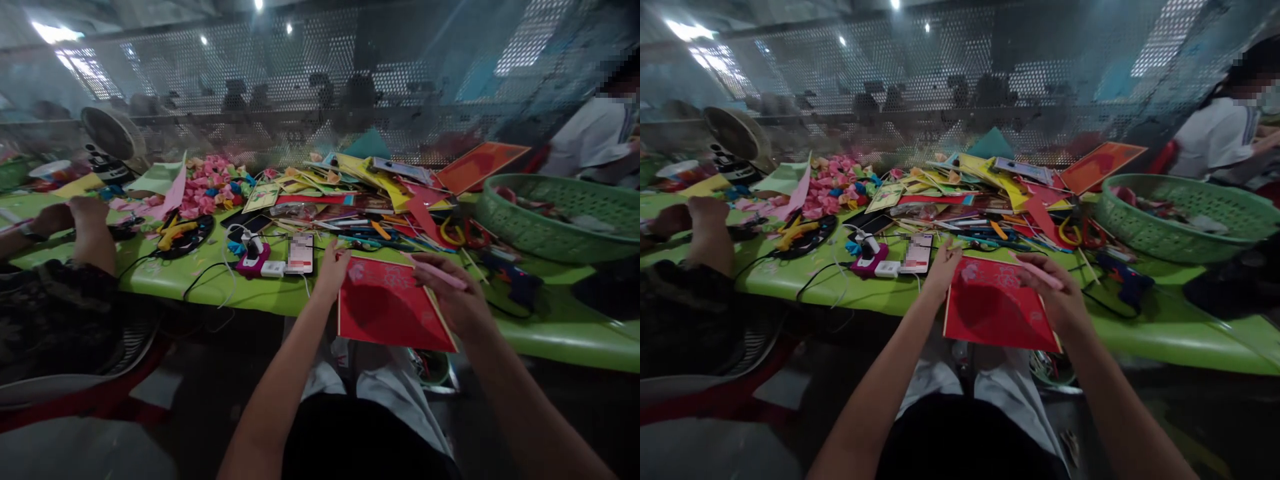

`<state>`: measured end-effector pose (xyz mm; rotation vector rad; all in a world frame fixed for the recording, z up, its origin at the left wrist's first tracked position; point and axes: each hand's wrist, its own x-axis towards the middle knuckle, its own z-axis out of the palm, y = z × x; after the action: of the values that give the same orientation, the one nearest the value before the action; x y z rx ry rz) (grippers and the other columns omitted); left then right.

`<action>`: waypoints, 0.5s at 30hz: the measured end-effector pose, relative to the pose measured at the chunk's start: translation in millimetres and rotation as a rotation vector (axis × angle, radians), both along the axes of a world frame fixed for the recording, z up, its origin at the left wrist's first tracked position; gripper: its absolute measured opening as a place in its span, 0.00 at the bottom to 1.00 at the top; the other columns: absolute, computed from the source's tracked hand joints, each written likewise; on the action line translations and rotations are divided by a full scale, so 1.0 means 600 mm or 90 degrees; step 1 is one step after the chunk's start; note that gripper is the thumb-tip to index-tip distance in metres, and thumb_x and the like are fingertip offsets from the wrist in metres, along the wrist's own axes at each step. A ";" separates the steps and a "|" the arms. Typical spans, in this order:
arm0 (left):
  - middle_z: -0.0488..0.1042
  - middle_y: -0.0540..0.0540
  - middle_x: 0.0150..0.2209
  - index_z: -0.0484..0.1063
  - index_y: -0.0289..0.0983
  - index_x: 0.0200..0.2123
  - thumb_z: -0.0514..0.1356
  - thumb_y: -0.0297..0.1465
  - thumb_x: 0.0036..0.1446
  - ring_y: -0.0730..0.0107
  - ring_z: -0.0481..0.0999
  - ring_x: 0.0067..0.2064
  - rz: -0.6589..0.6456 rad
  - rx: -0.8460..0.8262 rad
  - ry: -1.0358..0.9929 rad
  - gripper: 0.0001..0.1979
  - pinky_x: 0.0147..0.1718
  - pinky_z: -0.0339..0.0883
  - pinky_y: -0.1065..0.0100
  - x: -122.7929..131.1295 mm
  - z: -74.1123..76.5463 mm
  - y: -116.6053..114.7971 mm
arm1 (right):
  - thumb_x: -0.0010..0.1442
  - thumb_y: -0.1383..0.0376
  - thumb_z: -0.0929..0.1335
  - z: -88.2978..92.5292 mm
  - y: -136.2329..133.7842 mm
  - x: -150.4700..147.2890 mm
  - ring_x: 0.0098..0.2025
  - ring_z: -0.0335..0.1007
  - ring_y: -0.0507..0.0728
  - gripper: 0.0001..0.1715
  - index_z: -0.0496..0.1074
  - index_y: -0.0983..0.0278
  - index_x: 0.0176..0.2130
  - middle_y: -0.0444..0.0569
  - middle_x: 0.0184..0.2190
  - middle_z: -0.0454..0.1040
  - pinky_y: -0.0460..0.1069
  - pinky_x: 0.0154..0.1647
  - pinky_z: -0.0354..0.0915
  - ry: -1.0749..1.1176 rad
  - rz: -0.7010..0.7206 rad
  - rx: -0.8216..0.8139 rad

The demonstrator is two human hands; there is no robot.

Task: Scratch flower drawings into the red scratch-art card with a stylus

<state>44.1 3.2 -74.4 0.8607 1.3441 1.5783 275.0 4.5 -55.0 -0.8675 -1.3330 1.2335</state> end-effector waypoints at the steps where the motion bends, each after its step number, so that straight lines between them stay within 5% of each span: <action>1: 0.68 0.38 0.65 0.69 0.38 0.62 0.63 0.38 0.66 0.53 0.70 0.65 -0.003 0.013 0.065 0.23 0.64 0.66 0.45 -0.002 -0.001 -0.005 | 0.53 0.58 0.79 0.001 0.010 -0.002 0.34 0.73 0.54 0.14 0.83 0.56 0.41 0.44 0.33 0.78 0.48 0.34 0.71 0.010 -0.003 -0.016; 5: 0.57 0.41 0.74 0.67 0.42 0.64 0.61 0.29 0.65 0.58 0.51 0.77 -0.029 0.055 0.305 0.25 0.75 0.44 0.51 -0.005 -0.002 -0.058 | 0.53 0.52 0.78 0.000 0.050 -0.005 0.28 0.71 0.53 0.13 0.84 0.58 0.34 0.46 0.27 0.77 0.47 0.27 0.68 0.018 0.037 -0.080; 10: 0.73 0.43 0.64 0.72 0.44 0.57 0.60 0.29 0.64 0.57 0.69 0.69 -0.111 0.062 0.500 0.18 0.73 0.51 0.44 -0.006 -0.011 -0.148 | 0.51 0.49 0.78 -0.008 0.089 -0.011 0.27 0.73 0.54 0.17 0.85 0.59 0.31 0.50 0.29 0.82 0.47 0.27 0.68 -0.020 0.103 -0.171; 15: 0.73 0.40 0.64 0.70 0.39 0.58 0.57 0.31 0.68 0.58 0.73 0.66 -0.107 0.090 0.733 0.16 0.69 0.60 0.45 -0.013 -0.028 -0.194 | 0.56 0.52 0.75 -0.020 0.120 -0.030 0.29 0.75 0.56 0.15 0.86 0.61 0.32 0.53 0.29 0.84 0.48 0.29 0.67 -0.070 0.147 -0.229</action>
<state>36.4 -113.3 -91.4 2.0857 1.8249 1.0132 256.8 76.5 -66.8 -1.0664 -1.3481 1.6602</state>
